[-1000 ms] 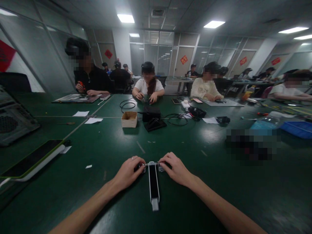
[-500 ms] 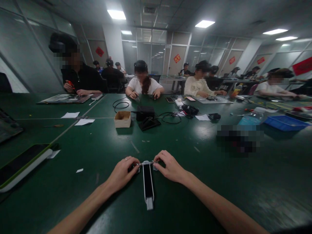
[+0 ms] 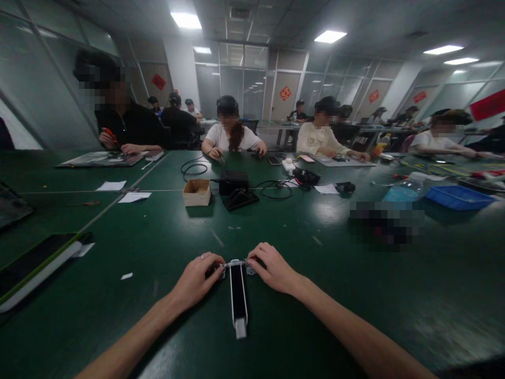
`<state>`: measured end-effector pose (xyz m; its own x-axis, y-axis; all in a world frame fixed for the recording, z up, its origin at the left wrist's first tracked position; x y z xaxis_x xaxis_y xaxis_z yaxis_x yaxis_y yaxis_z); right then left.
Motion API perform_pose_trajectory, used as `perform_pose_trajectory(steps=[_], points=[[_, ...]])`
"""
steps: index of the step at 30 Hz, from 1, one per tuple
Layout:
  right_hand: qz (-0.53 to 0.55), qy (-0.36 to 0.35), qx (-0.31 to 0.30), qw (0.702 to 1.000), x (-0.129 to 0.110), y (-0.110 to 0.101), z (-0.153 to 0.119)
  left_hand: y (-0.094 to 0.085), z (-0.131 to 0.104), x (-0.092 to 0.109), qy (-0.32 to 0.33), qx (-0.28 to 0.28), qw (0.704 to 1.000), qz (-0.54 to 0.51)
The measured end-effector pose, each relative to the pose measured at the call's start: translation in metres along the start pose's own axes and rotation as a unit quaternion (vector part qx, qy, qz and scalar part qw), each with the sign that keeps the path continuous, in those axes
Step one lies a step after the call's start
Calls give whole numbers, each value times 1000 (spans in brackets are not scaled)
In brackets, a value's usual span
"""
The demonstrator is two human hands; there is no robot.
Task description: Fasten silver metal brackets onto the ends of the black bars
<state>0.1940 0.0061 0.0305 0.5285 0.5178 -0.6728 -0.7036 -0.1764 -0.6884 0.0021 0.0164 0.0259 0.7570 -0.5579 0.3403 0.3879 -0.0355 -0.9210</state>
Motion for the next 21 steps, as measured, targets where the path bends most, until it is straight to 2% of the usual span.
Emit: perform_pose_trajectory(steps=[14,21], points=[[-8,-10,28,1000,-4,-3,0,2,0,-2,7,5,1000,-5],[-22,-6,22,1000,-1,-2,0,1,0,-1,7,11,1000,-2]])
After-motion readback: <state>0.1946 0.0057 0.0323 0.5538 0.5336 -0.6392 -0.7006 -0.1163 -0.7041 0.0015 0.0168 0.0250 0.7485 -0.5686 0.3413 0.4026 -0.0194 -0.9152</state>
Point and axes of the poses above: each hand's wrist, its own z-axis towards the middle knuckle, its own y-axis out of the palm, x = y × z, the point moved 5 cm from there along z, towards the middle knuckle, and after that the axes turned 12 degrees about z, right-handed, at the moved point
